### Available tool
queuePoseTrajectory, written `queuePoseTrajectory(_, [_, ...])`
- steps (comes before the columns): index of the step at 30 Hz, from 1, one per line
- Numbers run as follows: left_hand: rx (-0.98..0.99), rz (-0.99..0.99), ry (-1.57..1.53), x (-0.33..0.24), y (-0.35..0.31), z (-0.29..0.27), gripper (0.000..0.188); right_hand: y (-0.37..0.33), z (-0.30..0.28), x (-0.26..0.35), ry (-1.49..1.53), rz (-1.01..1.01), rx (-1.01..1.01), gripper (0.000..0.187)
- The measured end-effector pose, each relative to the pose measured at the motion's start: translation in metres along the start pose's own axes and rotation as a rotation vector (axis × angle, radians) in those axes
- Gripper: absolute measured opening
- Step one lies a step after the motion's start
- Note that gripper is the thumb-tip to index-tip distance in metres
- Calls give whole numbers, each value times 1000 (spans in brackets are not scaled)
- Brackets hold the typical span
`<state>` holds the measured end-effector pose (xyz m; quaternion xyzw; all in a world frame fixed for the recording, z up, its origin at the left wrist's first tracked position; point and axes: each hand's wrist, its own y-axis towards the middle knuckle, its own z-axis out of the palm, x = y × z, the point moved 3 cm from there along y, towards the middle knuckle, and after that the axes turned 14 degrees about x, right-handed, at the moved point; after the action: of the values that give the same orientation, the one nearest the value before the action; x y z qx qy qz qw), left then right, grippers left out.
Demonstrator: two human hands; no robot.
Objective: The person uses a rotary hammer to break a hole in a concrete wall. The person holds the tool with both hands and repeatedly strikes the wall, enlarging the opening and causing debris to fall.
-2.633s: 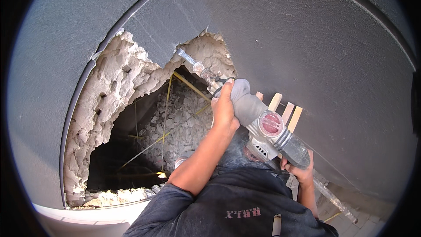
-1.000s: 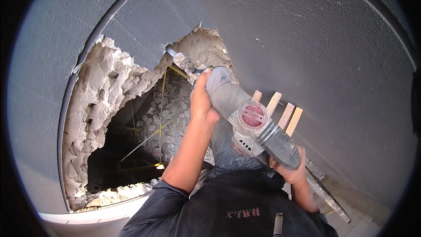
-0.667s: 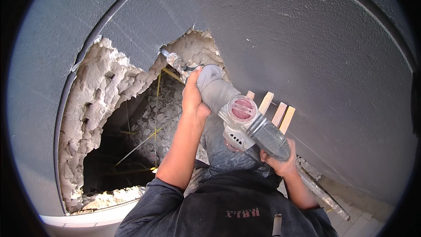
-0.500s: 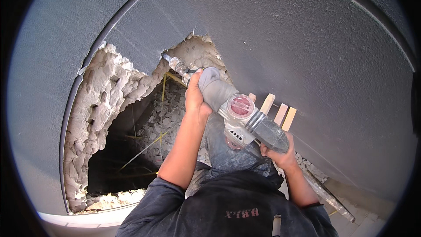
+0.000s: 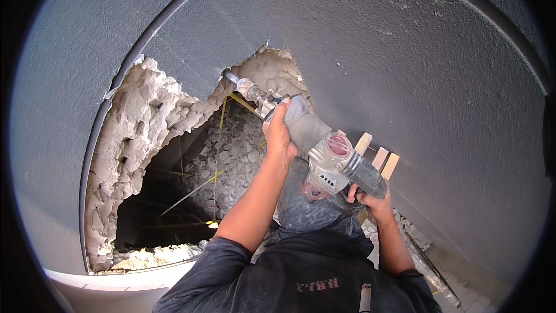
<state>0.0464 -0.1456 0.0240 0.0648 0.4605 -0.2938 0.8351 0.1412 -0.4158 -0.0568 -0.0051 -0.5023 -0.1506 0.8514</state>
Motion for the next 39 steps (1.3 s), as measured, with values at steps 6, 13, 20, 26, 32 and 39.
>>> queuePoseTrajectory(6, [93, -193, -208, -58, -26, -14, 40, -5, 81, 28, -11, 90, -42, 33])
queuePoseTrajectory(13, [100, -218, -215, -124, 6, -78, 43, 60, 146, 7, 4, 64, -22, 31])
queuePoseTrajectory(20, [23, -191, -240, -159, -7, -189, 42, 73, 230, -76, -34, 77, -133, 41])
queuePoseTrajectory(26, [88, -243, -193, -161, -109, -253, 34, -33, 338, -136, -69, 96, -315, 52])
queuePoseTrajectory(32, [105, -389, -384, -126, -157, -289, 41, -82, 361, -139, -285, 65, -237, 30])
queuePoseTrajectory(39, [135, -366, -387, -147, -211, -261, 41, -122, 354, -122, -405, 135, -126, 28])
